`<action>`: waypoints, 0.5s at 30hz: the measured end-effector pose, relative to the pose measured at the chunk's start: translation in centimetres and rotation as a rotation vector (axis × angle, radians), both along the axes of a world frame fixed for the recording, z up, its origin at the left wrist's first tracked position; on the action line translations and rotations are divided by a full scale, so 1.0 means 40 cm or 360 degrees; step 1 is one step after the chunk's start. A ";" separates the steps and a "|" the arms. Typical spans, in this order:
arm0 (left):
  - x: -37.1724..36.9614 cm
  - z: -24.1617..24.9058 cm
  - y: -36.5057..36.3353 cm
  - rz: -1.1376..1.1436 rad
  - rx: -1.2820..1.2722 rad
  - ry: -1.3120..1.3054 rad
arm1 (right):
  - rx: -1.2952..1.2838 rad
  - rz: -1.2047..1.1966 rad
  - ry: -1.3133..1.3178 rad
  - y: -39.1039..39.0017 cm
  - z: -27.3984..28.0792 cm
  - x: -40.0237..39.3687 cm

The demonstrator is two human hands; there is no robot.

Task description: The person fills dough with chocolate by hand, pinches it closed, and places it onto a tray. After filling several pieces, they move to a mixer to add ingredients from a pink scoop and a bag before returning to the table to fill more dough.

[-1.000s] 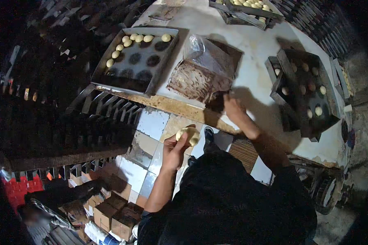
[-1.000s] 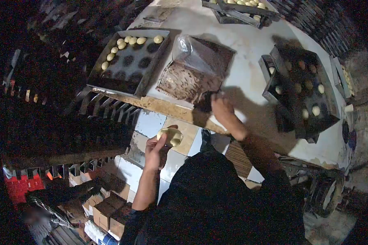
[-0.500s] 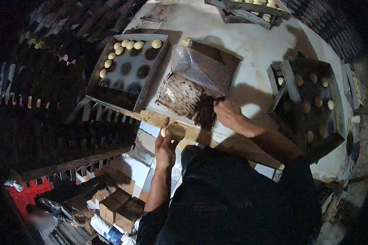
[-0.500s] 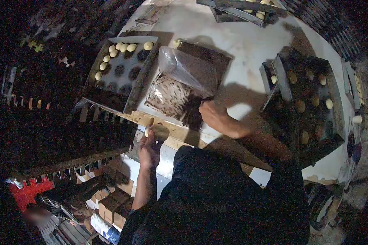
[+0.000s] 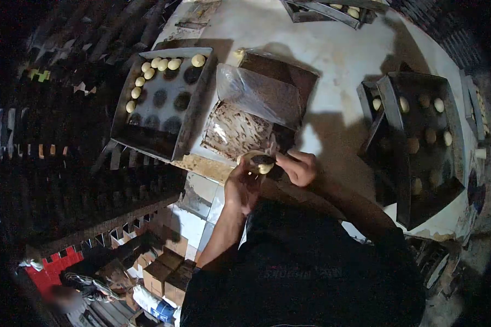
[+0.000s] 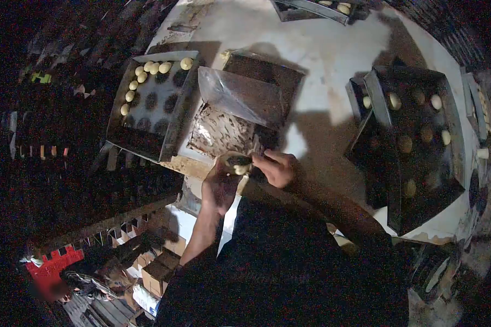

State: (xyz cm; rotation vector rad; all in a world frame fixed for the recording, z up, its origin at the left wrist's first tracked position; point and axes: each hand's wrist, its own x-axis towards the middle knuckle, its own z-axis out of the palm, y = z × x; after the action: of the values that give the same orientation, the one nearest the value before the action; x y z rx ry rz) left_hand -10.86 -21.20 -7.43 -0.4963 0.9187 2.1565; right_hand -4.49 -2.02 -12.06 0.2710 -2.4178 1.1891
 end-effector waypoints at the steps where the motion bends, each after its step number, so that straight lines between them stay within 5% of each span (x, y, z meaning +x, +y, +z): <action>1: -0.006 0.014 0.003 -0.0030 0.0031 0.0055 | 0.0152 -0.0137 0.0048 -0.011 -0.029 0.016; 10: 0.001 0.015 -0.083 0.0250 0.0120 0.0376 | 0.0657 -0.0344 -0.0480 0.001 -0.043 0.056; 12: 0.002 0.043 -0.079 0.0210 0.0043 0.0398 | 0.0288 -0.0229 -0.0102 -0.059 0.070 0.013; 15: 0.025 0.086 -0.067 0.0128 0.0129 0.0573 | -0.1005 -0.0085 -0.0326 -0.171 0.179 -0.025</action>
State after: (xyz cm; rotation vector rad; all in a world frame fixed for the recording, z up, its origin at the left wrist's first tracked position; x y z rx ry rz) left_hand -9.85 -23.88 -3.98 -0.1057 1.0103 2.3922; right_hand -5.48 -8.86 -4.91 -0.1155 -2.0466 1.9448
